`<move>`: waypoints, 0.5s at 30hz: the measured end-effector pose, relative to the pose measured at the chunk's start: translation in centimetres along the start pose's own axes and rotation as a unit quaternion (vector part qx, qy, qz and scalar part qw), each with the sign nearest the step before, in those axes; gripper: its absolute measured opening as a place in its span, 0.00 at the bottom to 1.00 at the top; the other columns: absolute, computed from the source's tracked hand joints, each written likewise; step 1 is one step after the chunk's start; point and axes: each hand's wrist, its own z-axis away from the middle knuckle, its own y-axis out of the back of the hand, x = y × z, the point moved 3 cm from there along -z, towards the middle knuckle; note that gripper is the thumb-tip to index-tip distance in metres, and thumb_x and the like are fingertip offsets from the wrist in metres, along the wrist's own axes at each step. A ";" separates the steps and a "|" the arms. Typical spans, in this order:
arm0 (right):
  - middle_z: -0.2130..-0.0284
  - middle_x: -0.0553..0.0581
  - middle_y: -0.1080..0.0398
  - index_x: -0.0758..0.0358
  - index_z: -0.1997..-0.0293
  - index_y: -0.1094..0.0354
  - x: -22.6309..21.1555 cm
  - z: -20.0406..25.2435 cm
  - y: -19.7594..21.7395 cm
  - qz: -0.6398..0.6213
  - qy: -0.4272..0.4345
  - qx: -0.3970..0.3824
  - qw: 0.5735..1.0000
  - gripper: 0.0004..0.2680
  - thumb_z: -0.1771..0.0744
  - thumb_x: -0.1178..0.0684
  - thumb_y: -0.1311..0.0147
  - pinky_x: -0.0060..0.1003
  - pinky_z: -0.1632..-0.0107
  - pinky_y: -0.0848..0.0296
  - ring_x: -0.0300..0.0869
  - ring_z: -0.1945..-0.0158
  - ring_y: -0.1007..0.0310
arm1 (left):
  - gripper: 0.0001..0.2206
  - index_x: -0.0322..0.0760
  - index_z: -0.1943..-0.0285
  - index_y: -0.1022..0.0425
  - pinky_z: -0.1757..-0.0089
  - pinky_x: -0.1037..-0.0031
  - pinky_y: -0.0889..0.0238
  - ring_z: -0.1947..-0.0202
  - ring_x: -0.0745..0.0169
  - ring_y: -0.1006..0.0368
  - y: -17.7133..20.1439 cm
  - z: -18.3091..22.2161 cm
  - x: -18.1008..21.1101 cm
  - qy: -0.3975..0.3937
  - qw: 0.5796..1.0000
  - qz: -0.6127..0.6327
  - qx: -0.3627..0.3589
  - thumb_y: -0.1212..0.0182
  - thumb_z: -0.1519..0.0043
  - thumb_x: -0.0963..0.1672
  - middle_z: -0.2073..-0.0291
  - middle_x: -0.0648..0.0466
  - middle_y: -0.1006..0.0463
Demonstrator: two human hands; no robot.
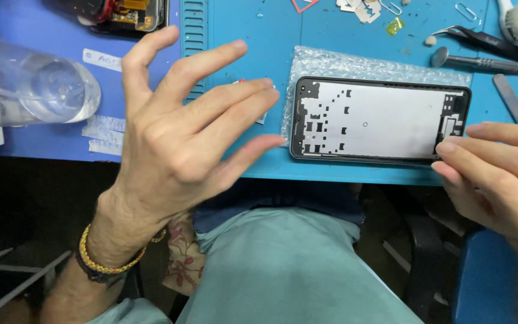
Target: Assembling a mobile phone by inserting the SIM tray and attaching the back cover with adhesive
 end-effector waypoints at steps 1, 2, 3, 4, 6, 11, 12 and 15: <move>0.51 0.73 0.20 0.80 0.45 0.22 0.0 0.1 -0.1 0.004 -0.005 -0.004 1.000 0.07 0.27 0.62 0.37 0.58 0.39 0.18 0.69 0.46 0.20 | 0.18 0.27 0.43 0.14 0.37 0.37 0.50 0.38 0.34 0.22 -0.2 -0.1 0.1 0.005 1.000 0.005 -0.022 0.35 0.22 0.49 0.48 0.48 0.12; 0.50 0.71 0.19 0.78 0.44 0.22 0.1 0.3 -0.2 0.010 -0.012 -0.007 1.000 0.08 0.27 0.61 0.37 0.58 0.38 0.19 0.70 0.45 0.20 | 0.25 0.25 0.39 0.16 0.36 0.32 0.52 0.34 0.32 0.27 -0.5 -0.3 0.1 0.008 0.999 0.012 -0.042 0.37 0.22 0.55 0.44 0.47 0.13; 0.50 0.71 0.19 0.78 0.44 0.22 0.4 -0.2 -0.1 0.007 -0.011 -0.007 1.000 0.08 0.27 0.61 0.37 0.58 0.38 0.19 0.70 0.45 0.20 | 0.25 0.25 0.39 0.16 0.36 0.32 0.52 0.34 0.32 0.27 -0.7 -0.3 0.1 0.010 0.999 0.011 -0.044 0.37 0.22 0.55 0.44 0.47 0.13; 0.49 0.71 0.18 0.77 0.43 0.22 0.6 -0.6 -0.1 0.031 0.010 -0.035 0.999 0.10 0.28 0.58 0.35 0.58 0.37 0.18 0.70 0.43 0.19 | 0.36 0.26 0.29 0.26 0.35 0.26 0.56 0.29 0.31 0.32 -1.2 -0.3 0.0 0.013 0.996 0.000 -0.089 0.28 0.27 0.61 0.41 0.45 0.14; 0.48 0.71 0.17 0.75 0.42 0.22 0.6 -2.0 -0.3 0.054 0.032 -0.062 0.996 0.13 0.29 0.54 0.33 0.59 0.36 0.17 0.70 0.42 0.18 | 0.51 0.27 0.19 0.37 0.33 0.19 0.60 0.25 0.30 0.36 -2.0 -0.4 0.0 0.017 0.991 -0.012 -0.134 0.19 0.32 0.67 0.39 0.42 0.14; 0.31 0.83 0.28 0.81 0.29 0.38 0.4 -5.1 -1.6 0.010 0.020 -0.031 0.999 0.35 0.31 0.32 0.35 0.73 0.23 0.31 0.76 0.27 0.29 | 0.59 0.32 0.14 0.47 0.31 0.16 0.67 0.20 0.36 0.36 -2.9 -0.7 -0.1 0.032 0.986 -0.003 -0.165 0.10 0.40 0.65 0.38 0.49 0.14; 0.31 0.83 0.28 0.81 0.29 0.38 0.4 -5.3 -1.7 0.008 0.021 -0.031 0.999 0.35 0.31 0.32 0.35 0.73 0.23 0.31 0.76 0.27 0.29 | 0.59 0.32 0.14 0.47 0.31 0.16 0.67 0.20 0.36 0.36 -3.0 -0.7 -0.2 0.034 0.986 -0.004 -0.166 0.10 0.40 0.65 0.38 0.49 0.14; 0.33 0.80 0.25 0.80 0.31 0.35 0.5 -5.9 -2.1 -0.006 0.011 -0.039 0.999 0.32 0.32 0.37 0.28 0.72 0.24 0.31 0.72 0.31 0.24 | 0.58 0.32 0.14 0.50 0.30 0.16 0.68 0.19 0.40 0.36 -2.5 -0.6 -0.5 0.036 0.985 0.004 -0.170 0.14 0.36 0.66 0.36 0.49 0.13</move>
